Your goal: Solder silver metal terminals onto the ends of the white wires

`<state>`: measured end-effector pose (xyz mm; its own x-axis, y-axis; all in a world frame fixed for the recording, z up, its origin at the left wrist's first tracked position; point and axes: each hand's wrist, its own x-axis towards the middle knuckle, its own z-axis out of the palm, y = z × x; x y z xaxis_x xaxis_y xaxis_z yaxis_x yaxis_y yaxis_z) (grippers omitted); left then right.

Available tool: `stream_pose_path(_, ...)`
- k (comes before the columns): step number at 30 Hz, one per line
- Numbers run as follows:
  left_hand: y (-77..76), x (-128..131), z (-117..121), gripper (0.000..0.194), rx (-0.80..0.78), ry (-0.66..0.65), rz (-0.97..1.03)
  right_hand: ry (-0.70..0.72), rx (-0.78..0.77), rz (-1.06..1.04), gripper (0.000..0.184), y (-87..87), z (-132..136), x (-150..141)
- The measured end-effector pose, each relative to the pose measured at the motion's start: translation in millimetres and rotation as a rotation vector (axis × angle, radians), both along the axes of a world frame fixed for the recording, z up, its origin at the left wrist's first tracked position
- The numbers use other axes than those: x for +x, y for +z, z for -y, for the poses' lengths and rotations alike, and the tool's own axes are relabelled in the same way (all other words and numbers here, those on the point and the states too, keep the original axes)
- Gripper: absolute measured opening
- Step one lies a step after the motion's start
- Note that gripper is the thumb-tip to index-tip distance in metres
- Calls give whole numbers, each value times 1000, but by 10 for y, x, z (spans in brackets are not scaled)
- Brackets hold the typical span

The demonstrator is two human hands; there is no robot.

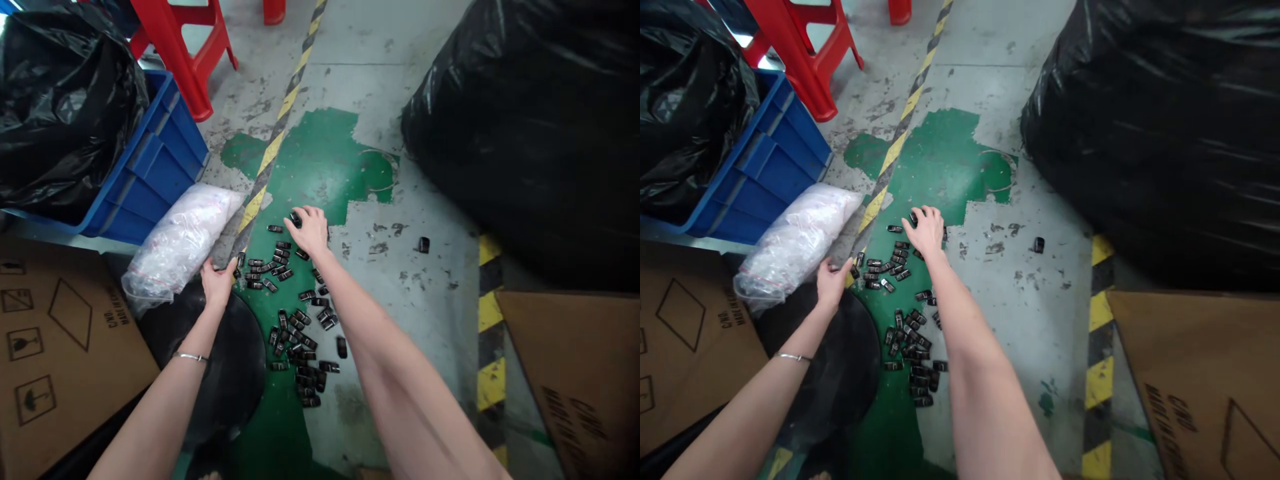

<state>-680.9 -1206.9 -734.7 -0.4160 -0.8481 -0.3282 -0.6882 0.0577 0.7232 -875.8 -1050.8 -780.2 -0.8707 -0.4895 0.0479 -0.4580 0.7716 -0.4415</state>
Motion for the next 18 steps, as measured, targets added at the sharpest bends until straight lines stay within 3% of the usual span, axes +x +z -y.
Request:
stream_pose_path(2, -12, -53, -87, 47, -75, -126, 107, 31, 9, 16, 37, 4, 151, 34)
stream_pose_path(5, -15, -153, -212, 44, -154, -314, 210, 186, 6, 24, 31, 21, 281, 392)
stream_pose_path(8, -26, -171, -399, 35, -180, -477, 265, 288, 8, 38, 24, 38, 90, 790)
stream_pose_path(10, -20, -116, -555, 32, -175, -560, 288, 308, 13, 54, 24, 60, -175, 877)
stream_pose_path(12, 15, -38, -699, 37, -173, -609, 316, 227, 29, 57, 27, 91, -437, 769)
stream_pose_path(14, 73, 23, -798, 50, -184, -626, 357, 45, 64, 46, 36, 118, -609, 530)
stream_pose_path(16, 129, 35, -842, 64, -197, -624, 406, -92, 105, 55, 44, 135, -660, 285)
stream_pose_path(18, 159, -4, -847, 71, -197, -620, 444, -82, 124, 81, 46, 153, -617, 158)
